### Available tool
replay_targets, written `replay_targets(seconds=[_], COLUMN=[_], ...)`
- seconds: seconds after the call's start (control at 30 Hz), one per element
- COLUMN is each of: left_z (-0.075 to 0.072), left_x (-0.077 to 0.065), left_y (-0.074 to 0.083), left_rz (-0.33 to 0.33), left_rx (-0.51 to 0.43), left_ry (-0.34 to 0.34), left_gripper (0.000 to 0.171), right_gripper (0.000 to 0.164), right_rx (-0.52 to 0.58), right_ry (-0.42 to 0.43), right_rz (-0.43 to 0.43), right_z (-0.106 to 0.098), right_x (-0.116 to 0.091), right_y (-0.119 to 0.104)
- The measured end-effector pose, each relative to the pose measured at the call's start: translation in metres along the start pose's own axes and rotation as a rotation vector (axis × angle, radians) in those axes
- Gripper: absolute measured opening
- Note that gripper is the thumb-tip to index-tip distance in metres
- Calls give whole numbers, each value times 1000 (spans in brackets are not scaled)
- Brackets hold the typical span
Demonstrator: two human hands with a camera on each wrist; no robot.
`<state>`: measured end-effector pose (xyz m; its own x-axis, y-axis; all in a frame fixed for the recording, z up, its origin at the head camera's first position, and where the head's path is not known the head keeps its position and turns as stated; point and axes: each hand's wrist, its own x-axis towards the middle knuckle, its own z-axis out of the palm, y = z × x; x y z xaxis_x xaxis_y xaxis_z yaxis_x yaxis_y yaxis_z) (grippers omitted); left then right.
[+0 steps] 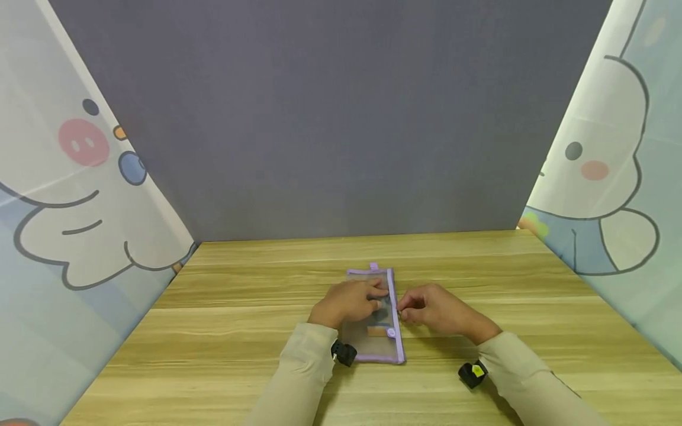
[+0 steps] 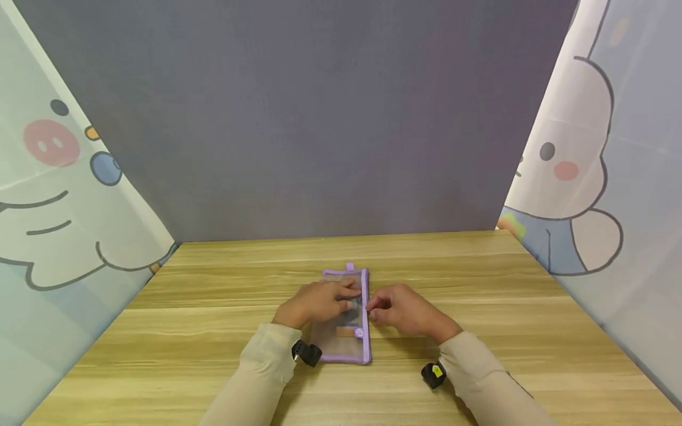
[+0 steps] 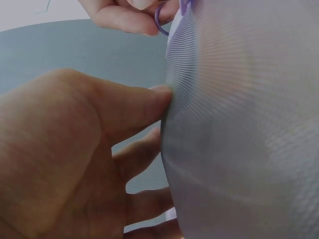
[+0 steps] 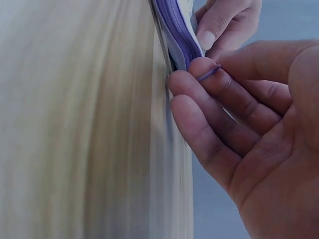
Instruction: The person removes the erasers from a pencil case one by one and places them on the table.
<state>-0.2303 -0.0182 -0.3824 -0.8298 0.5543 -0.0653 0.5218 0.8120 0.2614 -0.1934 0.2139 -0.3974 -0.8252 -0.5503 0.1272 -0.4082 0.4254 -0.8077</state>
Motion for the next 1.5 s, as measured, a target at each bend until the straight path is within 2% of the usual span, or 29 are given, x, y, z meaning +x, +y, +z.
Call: replay_targets(seconds=[0.23, 0.43, 0.57, 0.77, 0.9, 1.1, 1.27, 1.5], left_z=[-1, 0, 0, 1, 2, 2, 2, 3], left_x=[0, 0, 0, 2, 3, 3, 3, 4], left_y=[1, 2, 2, 2, 0, 0, 1, -1], left_rz=[2, 11, 25, 45, 62, 97, 83, 52], left_rx=[-13, -13, -8, 18, 49, 109, 126, 75], left_ry=[11, 9, -6, 18, 57, 133, 166, 155], left_gripper=[37, 36, 37, 38, 35, 34, 33, 32], right_gripper=[8, 7, 8, 12, 13, 14, 16, 14], right_rx=[7, 103, 129, 93, 77, -9, -10, -14], right_ry=[-11, -63, -84, -33, -11, 21, 22, 24], right_rz=[-18, -9, 0, 17, 23, 0, -12, -23], right_z=[-1, -2, -2, -3, -2, -2, -3, -1], right_x=[-1, -3, -5, -3, -1, 0, 0, 1], right_y=[-1, -3, -3, -2, 0, 4, 5, 3])
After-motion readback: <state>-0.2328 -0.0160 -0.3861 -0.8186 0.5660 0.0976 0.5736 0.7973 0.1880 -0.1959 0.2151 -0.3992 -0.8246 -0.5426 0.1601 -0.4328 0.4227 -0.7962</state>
